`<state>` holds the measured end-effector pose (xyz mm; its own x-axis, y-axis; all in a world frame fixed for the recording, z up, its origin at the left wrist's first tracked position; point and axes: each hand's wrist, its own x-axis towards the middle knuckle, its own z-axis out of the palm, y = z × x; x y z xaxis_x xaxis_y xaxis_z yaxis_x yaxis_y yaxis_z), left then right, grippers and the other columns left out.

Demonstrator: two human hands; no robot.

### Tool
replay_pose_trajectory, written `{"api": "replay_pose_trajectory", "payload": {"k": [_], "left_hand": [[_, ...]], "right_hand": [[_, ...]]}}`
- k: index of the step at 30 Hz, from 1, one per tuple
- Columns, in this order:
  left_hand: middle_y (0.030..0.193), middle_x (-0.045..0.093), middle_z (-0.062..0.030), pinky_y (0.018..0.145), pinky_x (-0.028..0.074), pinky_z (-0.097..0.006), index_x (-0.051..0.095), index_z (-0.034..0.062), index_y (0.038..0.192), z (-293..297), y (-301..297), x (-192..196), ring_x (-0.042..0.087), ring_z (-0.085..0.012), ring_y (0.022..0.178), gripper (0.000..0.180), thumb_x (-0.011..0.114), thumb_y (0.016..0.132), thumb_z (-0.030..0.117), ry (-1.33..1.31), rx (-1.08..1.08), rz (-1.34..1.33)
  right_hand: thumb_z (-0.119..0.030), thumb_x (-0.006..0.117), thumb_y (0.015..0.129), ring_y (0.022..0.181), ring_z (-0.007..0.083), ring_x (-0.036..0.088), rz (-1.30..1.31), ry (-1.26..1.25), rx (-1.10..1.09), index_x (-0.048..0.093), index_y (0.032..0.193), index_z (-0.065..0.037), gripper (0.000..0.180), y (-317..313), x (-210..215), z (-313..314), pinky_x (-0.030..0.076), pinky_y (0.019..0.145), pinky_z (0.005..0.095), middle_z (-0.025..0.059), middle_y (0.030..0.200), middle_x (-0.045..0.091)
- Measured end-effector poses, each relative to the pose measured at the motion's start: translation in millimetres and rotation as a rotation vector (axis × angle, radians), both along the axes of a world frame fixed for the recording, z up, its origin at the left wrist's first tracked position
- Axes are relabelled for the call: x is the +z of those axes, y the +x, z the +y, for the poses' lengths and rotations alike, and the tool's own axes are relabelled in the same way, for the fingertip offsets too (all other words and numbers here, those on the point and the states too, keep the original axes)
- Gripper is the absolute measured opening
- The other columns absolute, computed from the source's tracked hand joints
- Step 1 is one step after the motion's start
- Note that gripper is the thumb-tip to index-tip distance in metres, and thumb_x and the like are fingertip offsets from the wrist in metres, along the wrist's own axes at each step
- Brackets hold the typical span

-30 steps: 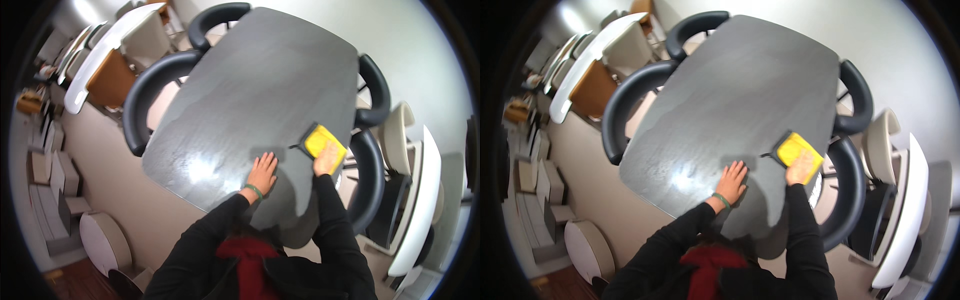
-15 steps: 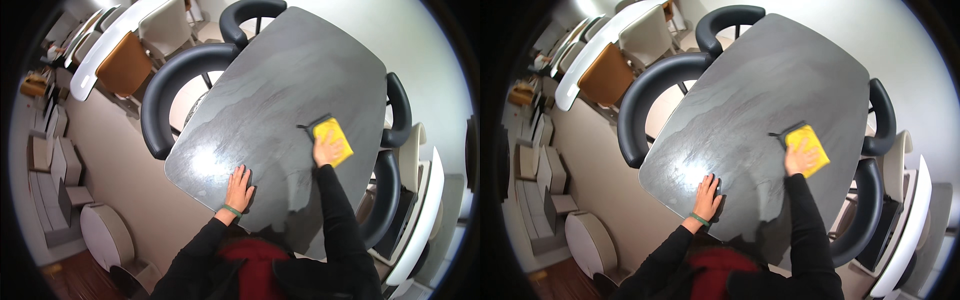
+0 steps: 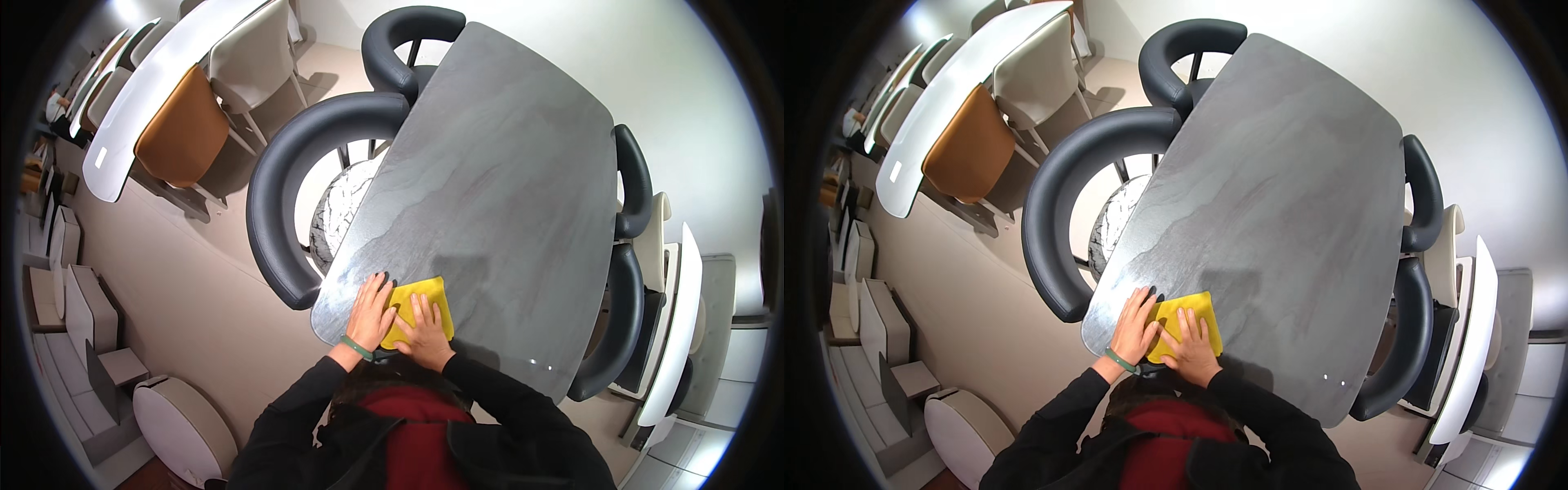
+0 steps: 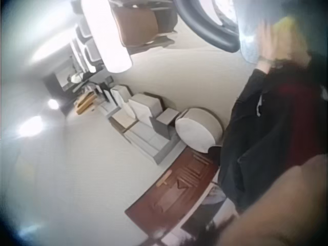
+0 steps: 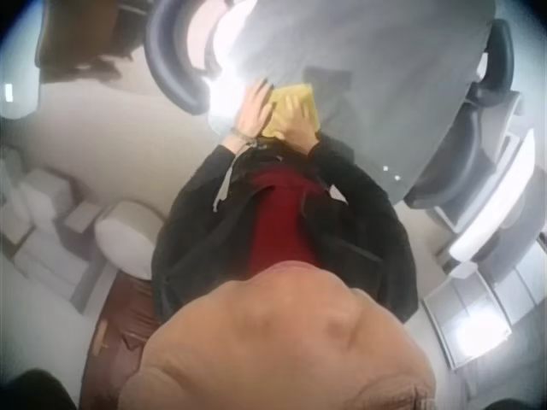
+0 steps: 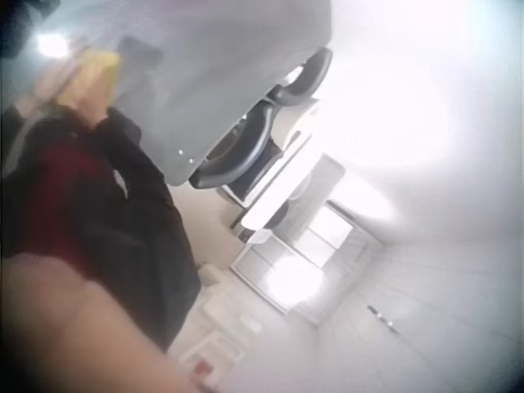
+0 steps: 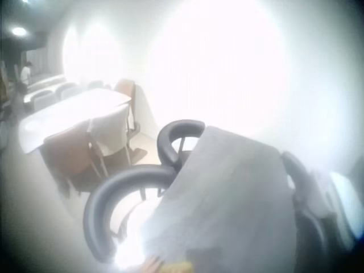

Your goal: The person wipes a mattress with a yellow cloth, then moves to wipe a dark table and a white table in a furniture showroom. The person uses the cloth to clean the surfaces of the furniture.

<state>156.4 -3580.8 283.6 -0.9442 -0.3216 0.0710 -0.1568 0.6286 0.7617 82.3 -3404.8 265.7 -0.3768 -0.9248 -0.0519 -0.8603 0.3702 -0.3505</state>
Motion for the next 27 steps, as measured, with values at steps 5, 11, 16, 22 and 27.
{"api": "replay_pose_trajectory", "payload": {"k": [5,11,16,22,27], "left_hand": [[0.143,0.038,-0.0220,0.113,0.027,-0.047,0.048,0.0015,0.133,-3.4,9.1,-9.7,0.032,-0.0407,0.135,0.049,0.059,0.087,0.015,0.052,0.060,0.018],[0.142,0.039,-0.0220,0.112,0.027,-0.048,0.050,0.0026,0.132,5.4,7.7,-9.4,0.034,-0.0404,0.135,0.048,0.061,0.086,0.013,0.104,0.102,0.011],[0.143,0.038,-0.0228,0.112,0.027,-0.048,0.049,0.0028,0.133,18.3,8.6,-9.1,0.032,-0.0405,0.136,0.050,0.060,0.086,0.014,0.176,0.104,-0.064],[0.137,0.044,-0.0262,0.110,0.031,-0.050,0.054,-0.0019,0.127,30.2,0.7,-5.3,0.040,-0.0445,0.130,0.048,0.064,0.081,0.007,0.137,0.126,-0.044],[0.138,0.044,-0.0245,0.109,0.033,-0.051,0.055,-0.0013,0.127,38.8,-6.2,-4.3,0.040,-0.0428,0.131,0.047,0.063,0.082,0.010,0.161,0.136,-0.046]], "right_hand": [[-0.040,0.066,0.080,0.136,0.0475,0.025,0.097,0.017,-0.132,0.042,0.143,-0.021,0.070,-72.6,-5.8,-45.1,0.022,0.108,0.0588,0.0299,0.147,0.026],[-0.045,0.058,0.088,0.139,0.0494,0.020,0.276,-0.169,-0.349,0.035,0.147,-0.021,0.068,-199.1,-41.1,-139.7,0.016,0.110,0.0609,0.0321,0.150,0.020],[-0.051,0.046,0.093,0.141,0.0507,0.010,0.222,-0.038,-0.577,0.028,0.150,-0.022,0.066,-295.2,-45.9,-215.5,0.011,0.111,0.0627,0.0338,0.151,0.015],[-0.054,0.042,0.093,0.141,0.0523,-0.001,0.097,0.069,-0.744,0.019,0.152,-0.028,0.068,-370.9,-37.5,-261.1,0.003,0.109,0.0661,0.0336,0.153,0.003],[-0.059,0.038,0.093,0.142,0.0516,-0.002,0.121,0.150,-0.744,0.019,0.151,-0.037,0.065,-420.9,-33.2,-266.8,0.004,0.108,0.0691,0.0313,0.154,0.003]]}}
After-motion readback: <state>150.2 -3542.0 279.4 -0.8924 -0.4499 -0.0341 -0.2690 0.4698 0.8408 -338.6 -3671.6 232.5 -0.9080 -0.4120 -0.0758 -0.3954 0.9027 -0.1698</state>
